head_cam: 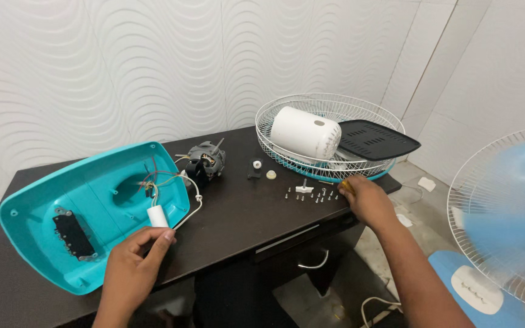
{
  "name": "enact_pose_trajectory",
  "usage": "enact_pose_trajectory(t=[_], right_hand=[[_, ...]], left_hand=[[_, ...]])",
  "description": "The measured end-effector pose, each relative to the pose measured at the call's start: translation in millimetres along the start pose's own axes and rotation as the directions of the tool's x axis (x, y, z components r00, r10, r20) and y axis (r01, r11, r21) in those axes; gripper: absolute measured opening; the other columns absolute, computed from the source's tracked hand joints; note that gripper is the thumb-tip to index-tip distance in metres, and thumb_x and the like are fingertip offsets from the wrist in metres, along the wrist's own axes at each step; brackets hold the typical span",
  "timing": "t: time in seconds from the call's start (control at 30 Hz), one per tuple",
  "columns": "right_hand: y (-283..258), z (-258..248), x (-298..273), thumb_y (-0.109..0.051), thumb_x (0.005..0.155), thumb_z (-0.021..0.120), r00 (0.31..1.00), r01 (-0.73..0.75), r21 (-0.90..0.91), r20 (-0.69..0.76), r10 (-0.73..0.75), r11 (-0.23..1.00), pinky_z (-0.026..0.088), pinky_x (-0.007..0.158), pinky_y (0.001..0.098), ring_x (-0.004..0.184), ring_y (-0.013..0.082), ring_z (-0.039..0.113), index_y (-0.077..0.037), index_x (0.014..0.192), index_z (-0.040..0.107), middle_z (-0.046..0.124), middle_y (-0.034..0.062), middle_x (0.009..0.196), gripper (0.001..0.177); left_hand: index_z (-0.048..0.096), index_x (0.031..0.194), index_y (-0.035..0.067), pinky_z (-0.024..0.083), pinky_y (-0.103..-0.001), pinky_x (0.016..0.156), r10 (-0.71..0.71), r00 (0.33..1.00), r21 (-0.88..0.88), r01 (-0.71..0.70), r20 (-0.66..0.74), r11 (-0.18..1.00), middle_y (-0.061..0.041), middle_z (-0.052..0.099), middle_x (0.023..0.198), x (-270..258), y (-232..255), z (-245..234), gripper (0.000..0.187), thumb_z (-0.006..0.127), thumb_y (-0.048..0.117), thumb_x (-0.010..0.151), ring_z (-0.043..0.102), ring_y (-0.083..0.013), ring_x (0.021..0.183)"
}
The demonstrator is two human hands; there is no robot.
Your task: The person disassembles a teal fan base, using a screwdriver to remove screws from a switch and a capacitor. They detach the switch and capacitor, then handle the fan motor and a white plastic component, placing parts on the table.
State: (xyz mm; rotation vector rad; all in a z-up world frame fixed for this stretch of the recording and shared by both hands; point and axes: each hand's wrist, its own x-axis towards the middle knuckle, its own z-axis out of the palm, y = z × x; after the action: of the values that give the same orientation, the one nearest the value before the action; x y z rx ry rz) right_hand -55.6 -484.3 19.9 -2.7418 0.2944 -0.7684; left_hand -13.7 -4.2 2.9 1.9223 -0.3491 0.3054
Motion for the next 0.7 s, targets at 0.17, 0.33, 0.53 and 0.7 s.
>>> enact_pose_trajectory(t=[0.17,0.33,0.53,0.7], right_hand=[[12,6,1,-0.027,0.091,0.069,0.999,0.053,-0.034,0.012,-0.053,0.998,0.053,0.087,0.0457,0.103,0.0356,0.066,-0.011,0.108,0.072,0.070,0.0114,0.111,0.023],[15,-1,-8,-0.029,0.090,0.072,0.992,0.105,0.019,-0.066,-0.104,0.994,0.053,0.091,0.0441,0.105,0.0358,0.067,-0.013,0.119,0.073,0.070,0.0130,0.113,0.034],[-16,-4,-67,-0.026,0.107,0.067,0.921,-0.217,0.286,-0.257,0.293,0.933,0.054,0.082,0.0404,0.086,0.0294,0.072,-0.008,0.127,0.076,0.075,0.0178,0.100,0.028],[-57,52,-105,-0.024,0.113,0.045,0.879,-0.145,0.837,-0.136,0.458,0.527,0.045,0.055,0.0345,0.063,0.0249,0.058,0.013,0.120,0.064,0.069,0.0136,0.092,0.043]], left_hand=[[0.078,0.093,0.002,0.052,-0.028,0.077,0.003,1.000,0.018,-0.003,-0.018,1.000,-0.006,0.079,0.085,-2,8,1,0.026,0.070,0.026,0.092,0.069,-0.0138,0.080],[0.077,0.091,0.001,0.053,-0.029,0.075,0.081,0.995,0.017,-0.080,-0.060,0.997,-0.007,0.078,0.085,-3,13,0,0.023,0.072,0.024,0.090,0.070,-0.0159,0.078],[0.077,0.094,0.002,0.053,-0.030,0.072,0.128,0.986,-0.035,-0.132,-0.102,0.991,-0.008,0.077,0.086,-12,22,-1,0.018,0.074,0.019,0.088,0.068,-0.0179,0.075],[0.073,0.102,0.001,0.053,-0.036,0.084,0.493,0.809,0.257,-0.426,-0.321,0.867,-0.010,0.071,0.095,-36,34,2,0.017,0.076,0.009,0.087,0.067,-0.0261,0.092]])
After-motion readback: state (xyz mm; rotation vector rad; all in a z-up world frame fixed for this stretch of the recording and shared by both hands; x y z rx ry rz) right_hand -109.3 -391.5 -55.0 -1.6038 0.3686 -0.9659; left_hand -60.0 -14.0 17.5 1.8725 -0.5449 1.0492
